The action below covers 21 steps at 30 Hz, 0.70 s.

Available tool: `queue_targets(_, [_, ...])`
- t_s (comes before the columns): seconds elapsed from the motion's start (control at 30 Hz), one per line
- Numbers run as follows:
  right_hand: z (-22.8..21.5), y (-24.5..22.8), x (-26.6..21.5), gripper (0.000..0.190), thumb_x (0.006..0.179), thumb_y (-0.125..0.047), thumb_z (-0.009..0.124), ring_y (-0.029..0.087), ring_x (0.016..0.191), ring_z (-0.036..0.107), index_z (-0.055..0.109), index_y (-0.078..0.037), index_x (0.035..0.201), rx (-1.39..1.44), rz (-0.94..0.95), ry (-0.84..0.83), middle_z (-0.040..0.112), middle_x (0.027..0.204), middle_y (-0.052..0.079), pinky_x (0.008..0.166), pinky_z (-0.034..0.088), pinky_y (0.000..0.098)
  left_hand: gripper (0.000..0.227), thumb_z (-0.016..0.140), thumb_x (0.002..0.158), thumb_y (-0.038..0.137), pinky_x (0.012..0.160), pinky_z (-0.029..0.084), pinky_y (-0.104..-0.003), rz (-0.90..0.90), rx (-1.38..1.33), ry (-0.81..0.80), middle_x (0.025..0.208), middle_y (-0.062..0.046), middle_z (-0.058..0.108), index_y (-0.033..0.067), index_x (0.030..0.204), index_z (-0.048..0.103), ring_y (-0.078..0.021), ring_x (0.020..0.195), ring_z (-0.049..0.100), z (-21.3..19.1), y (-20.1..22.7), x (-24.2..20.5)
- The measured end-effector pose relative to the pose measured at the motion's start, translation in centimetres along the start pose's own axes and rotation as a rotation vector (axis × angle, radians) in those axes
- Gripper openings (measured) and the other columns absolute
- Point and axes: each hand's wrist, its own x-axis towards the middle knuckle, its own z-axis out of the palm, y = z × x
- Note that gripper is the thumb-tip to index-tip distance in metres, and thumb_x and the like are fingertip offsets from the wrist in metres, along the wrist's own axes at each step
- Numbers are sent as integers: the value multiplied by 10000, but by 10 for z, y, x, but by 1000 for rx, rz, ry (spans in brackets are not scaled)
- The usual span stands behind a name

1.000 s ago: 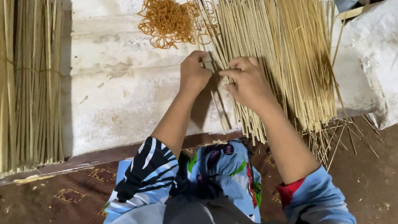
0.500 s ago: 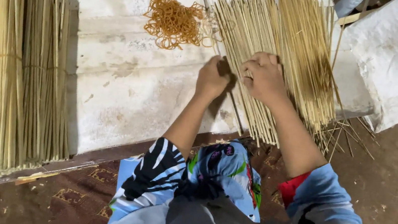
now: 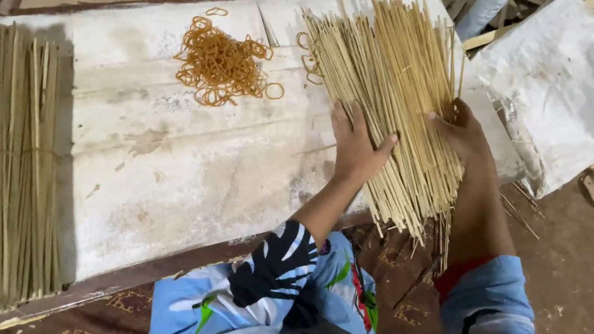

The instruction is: Gathering thin bamboo sticks into uniform groups and securing them with rubber bands.

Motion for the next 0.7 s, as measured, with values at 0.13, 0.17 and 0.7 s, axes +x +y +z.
queue_targets(0.13, [4,-15,-5,975,906,-320,891,511,1384,450,286,66,1566,-12,22,70,391,1499,410,1139,395,582,1013,650,919,470,1227,181,-629,-11,6,-2,1657,-335,-96,-26,1614,105,-533,1529,-96,24,-5,16])
queue_targets(0.17, [2,-5,2,967,919,-267,885,513,1393,443,254,57,1576,34,12,42,357,1525,402,1139,408,579,1032,658,906,475,1231,167,-622,-6,-27,3,1661,-323,-103,-24,1616,100,-517,1534,-124,26,-5,18])
queue_targets(0.7, [-22,-1,77,1024,910,-475,761,473,1494,293,174,-71,1644,-153,59,-168,241,1654,280,1243,229,591,1107,739,825,459,1257,51,-606,4,-191,124,1679,-266,-158,18,1625,113,-450,1555,-176,76,0,68])
